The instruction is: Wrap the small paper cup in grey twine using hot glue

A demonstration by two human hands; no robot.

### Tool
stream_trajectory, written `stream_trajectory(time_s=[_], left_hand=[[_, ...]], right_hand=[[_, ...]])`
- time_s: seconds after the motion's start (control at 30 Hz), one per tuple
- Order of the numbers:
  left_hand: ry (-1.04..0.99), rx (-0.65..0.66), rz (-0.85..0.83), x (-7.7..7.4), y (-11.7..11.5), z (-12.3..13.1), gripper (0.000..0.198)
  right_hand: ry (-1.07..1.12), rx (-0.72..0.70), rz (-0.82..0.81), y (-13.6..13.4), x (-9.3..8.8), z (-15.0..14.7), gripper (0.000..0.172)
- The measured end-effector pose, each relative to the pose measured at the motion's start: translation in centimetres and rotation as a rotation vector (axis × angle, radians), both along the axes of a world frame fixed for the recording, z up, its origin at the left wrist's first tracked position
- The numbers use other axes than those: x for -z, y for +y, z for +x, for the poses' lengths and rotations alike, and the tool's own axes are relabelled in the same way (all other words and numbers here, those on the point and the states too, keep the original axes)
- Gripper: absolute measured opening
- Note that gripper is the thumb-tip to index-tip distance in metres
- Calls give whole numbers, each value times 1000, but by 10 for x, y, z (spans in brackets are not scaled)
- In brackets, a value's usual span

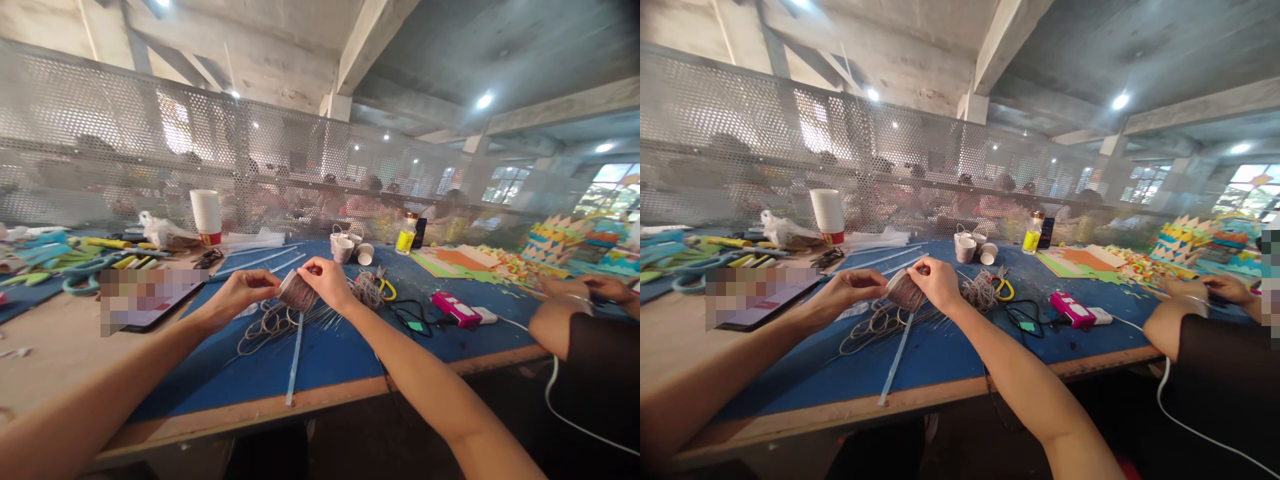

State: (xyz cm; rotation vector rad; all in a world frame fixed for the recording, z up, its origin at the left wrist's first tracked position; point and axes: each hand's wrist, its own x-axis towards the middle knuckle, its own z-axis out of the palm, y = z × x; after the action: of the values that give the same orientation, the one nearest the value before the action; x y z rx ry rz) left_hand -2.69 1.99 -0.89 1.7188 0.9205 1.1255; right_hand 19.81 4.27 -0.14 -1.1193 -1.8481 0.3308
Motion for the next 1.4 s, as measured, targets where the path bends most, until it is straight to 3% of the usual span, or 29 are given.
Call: stream_trajectory(time_s=[0.4,0.53,0.7,0.97,1.4], left_hand=[[-8,6,-25,-2,-4,2,14],[-13,-38,-59,-3,-3,2,13],[-168,-97,-119,-4,3,-2,17],[-422,-156,-203,-8,3,-6,22],[-544,-105,-339,-10,10,-9,22]], right_hand=[[-19,12,-36,5,5,-1,17],[-5,8,17,8,7,-1,18],[69,5,91,11,3,4,25],[57,-132,-176,1,4,-1,55],[-85,-247,159,-5,6,-3,57]])
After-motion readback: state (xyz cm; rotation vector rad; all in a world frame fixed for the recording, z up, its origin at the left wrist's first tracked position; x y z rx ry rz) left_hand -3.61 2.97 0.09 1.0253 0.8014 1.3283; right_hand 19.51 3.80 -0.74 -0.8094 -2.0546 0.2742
